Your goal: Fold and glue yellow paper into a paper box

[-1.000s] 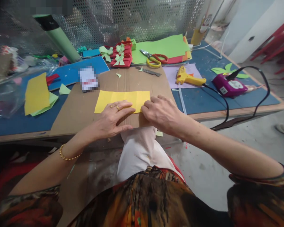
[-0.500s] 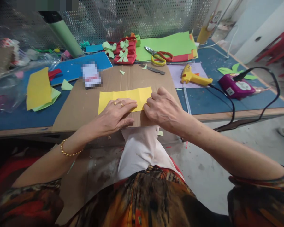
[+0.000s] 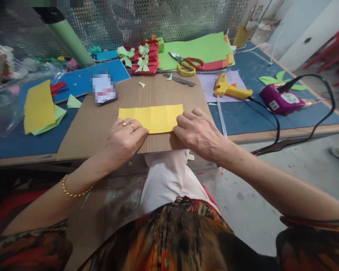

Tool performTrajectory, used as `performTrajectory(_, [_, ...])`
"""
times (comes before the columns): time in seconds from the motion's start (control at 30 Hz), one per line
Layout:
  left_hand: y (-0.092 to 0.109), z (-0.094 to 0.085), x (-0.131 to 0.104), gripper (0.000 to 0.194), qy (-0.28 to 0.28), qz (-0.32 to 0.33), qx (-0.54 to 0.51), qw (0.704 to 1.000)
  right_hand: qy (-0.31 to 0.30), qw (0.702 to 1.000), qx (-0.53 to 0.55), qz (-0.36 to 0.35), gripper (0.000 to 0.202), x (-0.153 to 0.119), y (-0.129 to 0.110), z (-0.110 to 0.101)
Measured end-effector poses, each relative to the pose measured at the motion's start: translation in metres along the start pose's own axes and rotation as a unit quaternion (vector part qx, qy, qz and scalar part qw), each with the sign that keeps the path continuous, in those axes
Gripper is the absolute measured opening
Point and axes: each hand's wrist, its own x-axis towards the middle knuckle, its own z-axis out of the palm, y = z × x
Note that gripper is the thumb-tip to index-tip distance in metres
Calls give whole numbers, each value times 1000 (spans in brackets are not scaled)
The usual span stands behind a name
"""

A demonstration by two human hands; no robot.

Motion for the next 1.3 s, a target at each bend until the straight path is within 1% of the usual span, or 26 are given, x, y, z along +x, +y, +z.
performTrajectory(0.1, [-5, -5, -12, 35, 22, -13, 17, 1000, 0, 999, 32, 4, 29, -4, 0, 1])
performTrajectory(0.2, [-16, -5, -23, 27, 50, -36, -45, 997, -8, 999, 44, 1, 29, -5, 0, -2])
performTrajectory(0.3, [-26, -2, -29, 22, 68, -44, -119, 990, -11, 1000, 19, 3, 31, -6, -2, -5])
performTrajectory(0.4, [-31, 0, -30, 24, 71, -43, -126, 989, -1, 1000, 13, 4, 30, -6, -5, -3])
performTrajectory(0.53, [-31, 3, -25, 23, 65, -19, -107, 992, 24, 999, 19, 10, 28, -1, -11, 0])
performTrajectory(0.63, [-33, 7, -18, 30, 54, 20, -96, 994, -2, 999, 25, -27, 30, 3, -11, 0])
performTrajectory(0.7, [-34, 8, -13, 34, 42, 45, -94, 994, -6, 999, 26, -33, 30, 6, -9, 1])
performTrajectory(0.83, [-33, 4, -4, 33, 16, 56, -72, 996, 12, 999, 43, -31, 28, 9, -4, 7])
performTrajectory(0.97, [-28, 0, 2, 37, 15, 74, -32, 997, -16, 998, 54, -37, 29, 16, -2, 4])
performTrajectory(1.03, [-25, 1, 3, 39, 26, 71, -24, 997, -19, 998, 43, -32, 29, 20, -2, 0])
performTrajectory(1.13, [-22, 4, 0, 34, 50, 45, -51, 996, -9, 999, 27, -47, 29, 22, -2, -1])
performTrajectory(1.23, [-20, 8, -5, 30, 64, 20, -77, 995, 6, 998, 31, -49, 28, 18, -1, 7])
performTrajectory(1.3, [-20, 7, -8, 31, 61, 8, -102, 993, 31, 998, 55, -27, 28, 15, -1, 14])
